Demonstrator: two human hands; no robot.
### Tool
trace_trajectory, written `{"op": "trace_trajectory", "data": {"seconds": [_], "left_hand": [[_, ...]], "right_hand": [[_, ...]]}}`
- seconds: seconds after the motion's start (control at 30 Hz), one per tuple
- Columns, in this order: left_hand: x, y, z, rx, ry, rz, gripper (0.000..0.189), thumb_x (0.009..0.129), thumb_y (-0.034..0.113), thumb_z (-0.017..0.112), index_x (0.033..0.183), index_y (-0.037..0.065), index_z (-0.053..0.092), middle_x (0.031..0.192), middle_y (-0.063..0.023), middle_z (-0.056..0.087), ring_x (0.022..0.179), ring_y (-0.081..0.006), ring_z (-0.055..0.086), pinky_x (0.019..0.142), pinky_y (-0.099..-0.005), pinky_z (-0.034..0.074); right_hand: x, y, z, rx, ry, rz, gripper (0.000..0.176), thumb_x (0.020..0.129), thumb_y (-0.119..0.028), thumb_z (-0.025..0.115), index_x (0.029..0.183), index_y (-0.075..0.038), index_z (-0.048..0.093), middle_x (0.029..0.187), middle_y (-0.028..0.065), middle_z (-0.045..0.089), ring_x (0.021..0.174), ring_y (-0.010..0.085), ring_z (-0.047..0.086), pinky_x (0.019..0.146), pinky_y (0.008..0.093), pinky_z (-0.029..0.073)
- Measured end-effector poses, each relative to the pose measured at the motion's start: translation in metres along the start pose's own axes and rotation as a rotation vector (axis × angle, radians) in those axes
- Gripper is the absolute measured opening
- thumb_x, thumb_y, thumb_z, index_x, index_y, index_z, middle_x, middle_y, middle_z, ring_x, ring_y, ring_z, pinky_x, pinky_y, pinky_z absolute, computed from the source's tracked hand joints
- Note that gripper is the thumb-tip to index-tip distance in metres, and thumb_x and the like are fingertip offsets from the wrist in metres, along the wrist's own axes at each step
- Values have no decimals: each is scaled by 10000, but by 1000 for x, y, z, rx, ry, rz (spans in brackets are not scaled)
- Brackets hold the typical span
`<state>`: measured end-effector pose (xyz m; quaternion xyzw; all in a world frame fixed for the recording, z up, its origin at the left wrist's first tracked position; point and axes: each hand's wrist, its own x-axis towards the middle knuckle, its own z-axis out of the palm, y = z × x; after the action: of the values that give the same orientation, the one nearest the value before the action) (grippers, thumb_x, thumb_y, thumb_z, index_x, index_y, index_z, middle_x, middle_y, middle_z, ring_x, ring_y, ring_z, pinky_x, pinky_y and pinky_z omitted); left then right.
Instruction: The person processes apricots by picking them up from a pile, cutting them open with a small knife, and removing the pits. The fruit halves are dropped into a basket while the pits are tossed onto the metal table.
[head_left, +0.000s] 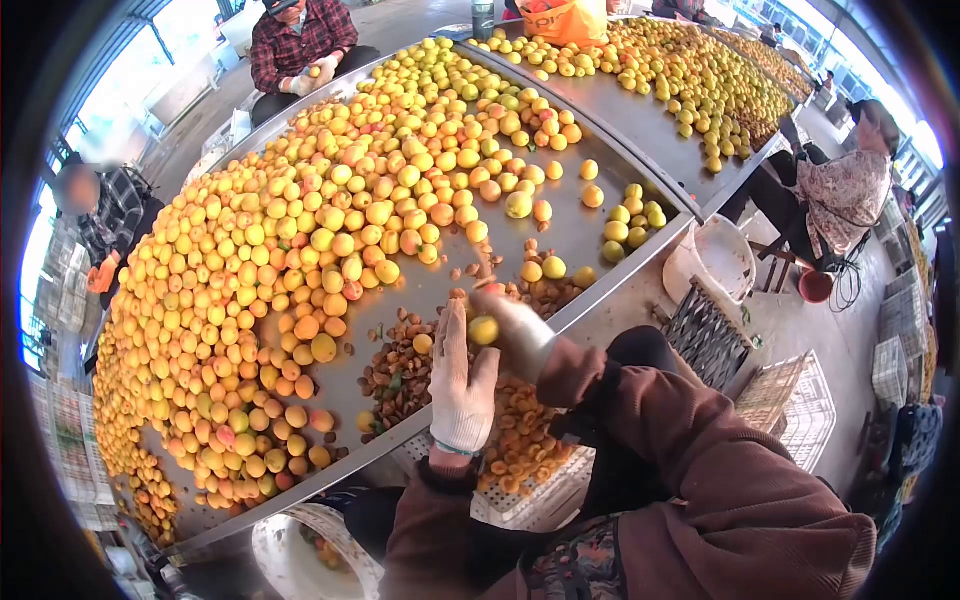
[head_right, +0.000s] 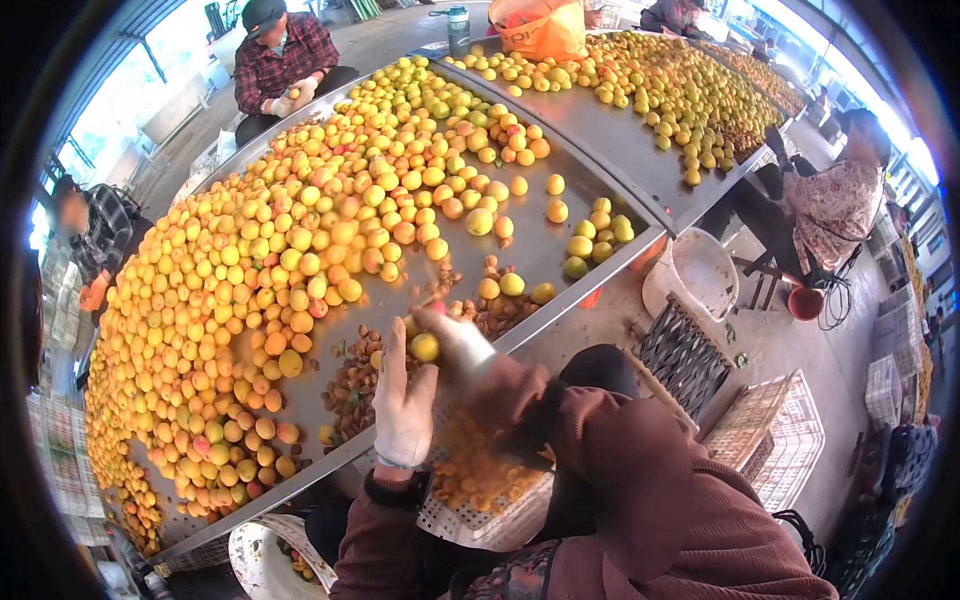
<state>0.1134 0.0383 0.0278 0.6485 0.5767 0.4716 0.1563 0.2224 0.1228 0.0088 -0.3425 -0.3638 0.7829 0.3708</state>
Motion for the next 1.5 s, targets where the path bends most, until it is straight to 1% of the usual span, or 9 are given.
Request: {"op": "trace_trajectory", "data": {"seconds": [0.2, 0.23, 0.47, 0.97, 1.03, 1.07, 1.23, 1.33, 1.5], "left_hand": [[-5, -9, -5, -170, 136, -177, 384, 865, 34, 664, 1240, 19, 586, 1183, -171, 633, 1093, -293, 613, 954, -358, 480], [-7, -13, -5, -170, 144, -176, 384, 865, 34, 664, 1240, 19, 586, 1183, -171, 633, 1093, -293, 613, 954, -358, 480], [-8, -15, -16, -295, 112, -429, 315, 899, 87, 599, 1202, 0, 607, 1156, -146, 644, 1061, -225, 610, 933, -317, 455], [2, -28, -28, -251, 115, -593, 338, 915, 100, 575, 1233, -17, 583, 1135, -96, 646, 1024, -135, 590, 900, -271, 459], [7, -22, -37, -339, 139, -633, 343, 913, 99, 575, 1236, -19, 580, 1135, -99, 643, 1020, -135, 587, 901, -270, 458], [10, -22, -40, -432, 161, -665, 348, 911, 97, 576, 1239, -20, 577, 1135, -102, 641, 1017, -135, 584, 902, -269, 457], [7, -35, -46, -460, 208, -754, 350, 915, 97, 569, 1239, -36, 568, 1140, -106, 631, 1007, -136, 579, 897, -265, 458], [7, -37, -48, -493, 229, -738, 345, 918, 99, 566, 1231, -46, 567, 1138, -103, 629, 1010, -135, 575, 896, -264, 458], [11, -42, -48, -515, 251, -720, 339, 921, 101, 566, 1224, -49, 569, 1133, -103, 629, 1012, -135, 572, 895, -266, 459]], "right_hand": [[10, -123, -110, -598, 591, -270, 338, 848, -352, 677, 996, -50, 644, 773, 46, 655, 672, 133, 617, 609, 318, 503], [19, -139, -135, -1154, 825, -387, 353, 836, -358, 666, 1022, -60, 634, 795, 98, 678, 713, 198, 664, 661, 351, 518], [29, -184, -241, -1922, 690, -239, 340, 855, -393, 601, 1055, -119, 621, 883, 179, 681, 847, 385, 659, 762, 456, 508], [102, -155, -136, -1395, 24, 105, 392, 787, -402, 706, 1035, -99, 715, 840, 96, 713, 850, 201, 675, 825, 327, 511], [130, -153, -168, -1319, 327, -57, 362, 804, -397, 694, 1024, -111, 716, 861, 111, 715, 829, 236, 684, 781, 361, 524], [143, -153, -193, -1564, 454, -541, 326, 841, -392, 651, 1028, -129, 701, 908, 127, 711, 851, 293, 684, 777, 399, 526], [216, -189, -302, -1727, 731, -325, 385, 868, -451, 612, 1125, -167, 652, 1010, 115, 700, 817, 300, 679, 734, 412, 536], [202, -178, -243, -1093, 696, 44, 443, 857, -455, 640, 1195, -169, 644, 976, 65, 703, 754, 226, 676, 648, 372, 547], [212, -143, -156, -954, 365, 6, 487, 852, -430, 652, 1270, -185, 596, 984, 31, 702, 723, 177, 663, 585, 322, 540]]}}
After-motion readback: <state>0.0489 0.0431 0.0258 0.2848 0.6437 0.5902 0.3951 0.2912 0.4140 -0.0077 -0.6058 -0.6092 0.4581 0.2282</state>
